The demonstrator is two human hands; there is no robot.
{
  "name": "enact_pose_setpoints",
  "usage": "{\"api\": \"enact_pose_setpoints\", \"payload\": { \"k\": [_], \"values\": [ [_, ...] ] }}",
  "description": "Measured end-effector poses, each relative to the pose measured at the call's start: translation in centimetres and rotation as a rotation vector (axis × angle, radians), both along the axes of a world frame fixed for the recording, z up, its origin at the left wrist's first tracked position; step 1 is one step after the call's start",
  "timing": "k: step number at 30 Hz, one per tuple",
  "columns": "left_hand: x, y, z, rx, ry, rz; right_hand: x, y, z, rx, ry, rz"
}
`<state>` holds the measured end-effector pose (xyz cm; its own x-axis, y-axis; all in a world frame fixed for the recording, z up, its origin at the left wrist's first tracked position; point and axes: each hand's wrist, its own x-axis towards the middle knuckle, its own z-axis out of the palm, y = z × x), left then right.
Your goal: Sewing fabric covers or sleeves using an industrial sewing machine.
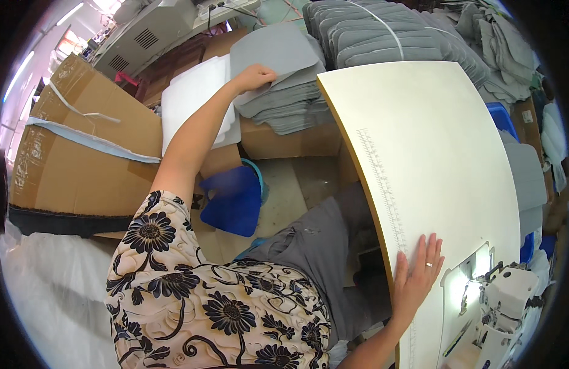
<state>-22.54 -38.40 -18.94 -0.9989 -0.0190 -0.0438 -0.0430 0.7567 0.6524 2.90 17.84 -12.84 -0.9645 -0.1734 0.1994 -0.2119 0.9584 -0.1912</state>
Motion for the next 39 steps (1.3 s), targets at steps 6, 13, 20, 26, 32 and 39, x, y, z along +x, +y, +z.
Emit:
{"api": "enact_pose_setpoints", "payload": {
  "k": [6,13,20,26,32,39],
  "values": [
    [-1.6,-4.3,-2.0,-0.216,0.276,0.383,-0.1,-0.2,-0.6,-0.002,0.027,0.028],
    [-7.8,-2.0,18.5,-0.686,0.915,0.008,0.6,-0.2,-0.5,-0.128,0.093,0.018],
    [1.5,28.1,25.8,0.086,0.822,-0.539,2.4,2.4,0.0,-0.643,0.158,-0.104],
    [4.3,31.0,26.6,0.764,0.640,-0.414,4.4,4.6,4.1,-1.094,0.393,-0.123],
    [4.3,30.6,15.9,0.930,0.328,-0.263,5.7,4.0,4.7,-1.072,0.464,-0.191],
    [4.7,31.2,9.9,-0.416,0.866,-0.400,6.7,3.1,0.8,-0.199,0.239,-0.138]
  ]
}}
